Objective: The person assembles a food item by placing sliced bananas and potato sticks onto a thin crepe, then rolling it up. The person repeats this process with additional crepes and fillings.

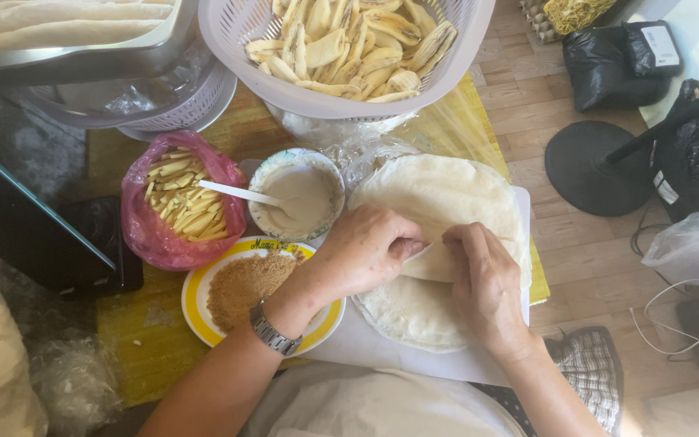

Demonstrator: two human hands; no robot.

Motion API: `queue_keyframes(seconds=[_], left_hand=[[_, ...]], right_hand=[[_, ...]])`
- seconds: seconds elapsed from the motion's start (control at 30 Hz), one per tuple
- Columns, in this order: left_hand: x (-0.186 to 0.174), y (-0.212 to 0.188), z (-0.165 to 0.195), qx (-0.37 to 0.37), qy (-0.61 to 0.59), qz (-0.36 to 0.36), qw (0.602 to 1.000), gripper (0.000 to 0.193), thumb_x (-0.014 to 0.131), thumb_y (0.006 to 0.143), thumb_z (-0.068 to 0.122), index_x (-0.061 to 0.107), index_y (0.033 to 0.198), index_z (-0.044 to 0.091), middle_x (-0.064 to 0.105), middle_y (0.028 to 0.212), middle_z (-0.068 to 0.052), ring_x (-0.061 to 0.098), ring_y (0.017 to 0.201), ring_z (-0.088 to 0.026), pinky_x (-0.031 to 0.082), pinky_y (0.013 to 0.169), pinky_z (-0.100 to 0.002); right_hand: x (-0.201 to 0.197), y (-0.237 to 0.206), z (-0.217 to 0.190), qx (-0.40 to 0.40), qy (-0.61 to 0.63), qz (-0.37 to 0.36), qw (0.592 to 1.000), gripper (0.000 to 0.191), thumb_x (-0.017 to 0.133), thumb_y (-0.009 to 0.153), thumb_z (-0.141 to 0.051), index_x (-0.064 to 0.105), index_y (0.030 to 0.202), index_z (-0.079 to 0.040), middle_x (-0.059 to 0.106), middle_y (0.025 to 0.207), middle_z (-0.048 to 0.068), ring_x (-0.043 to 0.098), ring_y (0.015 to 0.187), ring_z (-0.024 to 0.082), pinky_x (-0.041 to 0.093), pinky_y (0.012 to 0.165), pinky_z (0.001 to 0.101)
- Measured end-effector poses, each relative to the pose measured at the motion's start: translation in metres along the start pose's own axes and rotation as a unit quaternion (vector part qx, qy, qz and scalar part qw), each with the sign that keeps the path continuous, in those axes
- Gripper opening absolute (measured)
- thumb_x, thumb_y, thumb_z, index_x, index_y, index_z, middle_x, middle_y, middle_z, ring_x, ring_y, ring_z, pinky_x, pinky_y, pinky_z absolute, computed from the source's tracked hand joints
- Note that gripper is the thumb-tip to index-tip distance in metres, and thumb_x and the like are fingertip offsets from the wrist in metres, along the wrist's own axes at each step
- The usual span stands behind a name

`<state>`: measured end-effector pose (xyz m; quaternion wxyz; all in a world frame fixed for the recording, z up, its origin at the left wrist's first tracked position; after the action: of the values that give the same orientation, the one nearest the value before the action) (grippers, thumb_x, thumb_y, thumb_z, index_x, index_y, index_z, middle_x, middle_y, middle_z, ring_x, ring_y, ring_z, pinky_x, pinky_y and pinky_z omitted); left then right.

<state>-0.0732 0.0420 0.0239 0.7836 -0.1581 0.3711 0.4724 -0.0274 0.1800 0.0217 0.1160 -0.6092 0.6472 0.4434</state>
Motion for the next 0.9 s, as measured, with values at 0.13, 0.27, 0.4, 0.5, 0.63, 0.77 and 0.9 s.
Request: queue_keyframes(seconds=[0.13, 0.27, 0.4, 0.5, 0.63, 0.77, 0.9], left_hand=[[0.003, -0.004, -0.005, -0.048, -0.058, -0.069, 0.995, 0.031, 0.076, 0.091, 0.04, 0.076, 0.084, 0.01, 0.072, 0.075, -0.014, 0.072, 0.073, -0.031, 0.054, 0.069, -0.043], [-0.006, -0.006, 0.005, 0.012, -0.031, 0.021, 0.999, 0.016, 0.077, 0.083, 0.026, 0.077, 0.087, 0.011, 0.074, 0.077, -0.013, 0.071, 0.074, -0.032, 0.054, 0.067, -0.043], [-0.001, -0.005, -0.003, -0.011, -0.035, 0.034, 0.999, 0.009, 0.076, 0.085, 0.022, 0.078, 0.087, 0.013, 0.075, 0.078, -0.01, 0.072, 0.073, -0.03, 0.055, 0.068, -0.042], [0.001, -0.001, -0.01, -0.036, -0.054, 0.035, 0.997, 0.008, 0.076, 0.083, 0.021, 0.078, 0.088, 0.014, 0.075, 0.079, -0.008, 0.075, 0.074, -0.025, 0.057, 0.069, -0.039], [0.005, 0.001, -0.01, -0.054, -0.038, 0.03, 0.997, 0.006, 0.076, 0.081, 0.017, 0.077, 0.086, 0.015, 0.077, 0.08, -0.006, 0.075, 0.077, -0.023, 0.056, 0.07, -0.038], [0.001, 0.002, -0.009, -0.037, -0.054, 0.041, 0.997, 0.014, 0.076, 0.08, 0.014, 0.069, 0.092, 0.012, 0.076, 0.081, -0.005, 0.073, 0.078, -0.023, 0.054, 0.069, -0.039], [0.006, -0.004, 0.003, 0.001, 0.033, 0.044, 0.998, 0.006, 0.068, 0.086, 0.004, 0.069, 0.087, 0.01, 0.07, 0.091, -0.007, 0.071, 0.079, -0.024, 0.055, 0.07, -0.039]], right_hand=[[0.004, 0.002, 0.004, 0.015, 0.007, -0.016, 1.0, 0.011, 0.06, 0.093, 0.006, 0.062, 0.102, 0.0, 0.066, 0.092, 0.016, 0.067, 0.083, 0.035, 0.053, 0.071, 0.0429], [0.005, 0.003, 0.005, 0.018, 0.016, -0.022, 0.999, 0.012, 0.06, 0.091, 0.006, 0.064, 0.1, -0.001, 0.066, 0.093, 0.016, 0.067, 0.084, 0.035, 0.053, 0.072, 0.0428], [0.004, 0.005, 0.007, 0.035, 0.019, -0.023, 0.999, 0.011, 0.063, 0.091, 0.004, 0.066, 0.099, -0.002, 0.068, 0.093, 0.014, 0.068, 0.084, 0.035, 0.053, 0.072, 0.0422], [0.005, 0.007, 0.009, 0.055, 0.015, -0.031, 0.998, 0.016, 0.063, 0.087, 0.006, 0.068, 0.098, -0.004, 0.069, 0.092, 0.013, 0.069, 0.082, 0.034, 0.054, 0.071, 0.0414], [0.002, 0.009, 0.007, 0.056, 0.03, -0.023, 0.998, 0.014, 0.064, 0.087, 0.005, 0.068, 0.097, -0.004, 0.068, 0.092, 0.012, 0.071, 0.081, 0.031, 0.055, 0.07, 0.0397], [0.003, 0.012, 0.008, 0.075, 0.026, -0.027, 0.996, 0.012, 0.066, 0.085, 0.005, 0.07, 0.092, -0.004, 0.067, 0.089, 0.012, 0.07, 0.076, 0.029, 0.054, 0.066, 0.0392], [0.004, 0.013, 0.005, 0.051, 0.013, -0.033, 0.998, 0.015, 0.068, 0.085, 0.006, 0.074, 0.09, -0.006, 0.068, 0.089, 0.011, 0.07, 0.075, 0.029, 0.053, 0.066, 0.0391]])
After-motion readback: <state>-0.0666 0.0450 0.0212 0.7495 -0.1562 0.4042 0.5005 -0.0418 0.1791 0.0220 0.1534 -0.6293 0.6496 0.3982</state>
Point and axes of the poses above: each hand's wrist, its own y-axis towards the middle knuckle, its own x-axis out of the palm, z = x × y, the point moved 8 cm from there along y, towards the middle knuckle
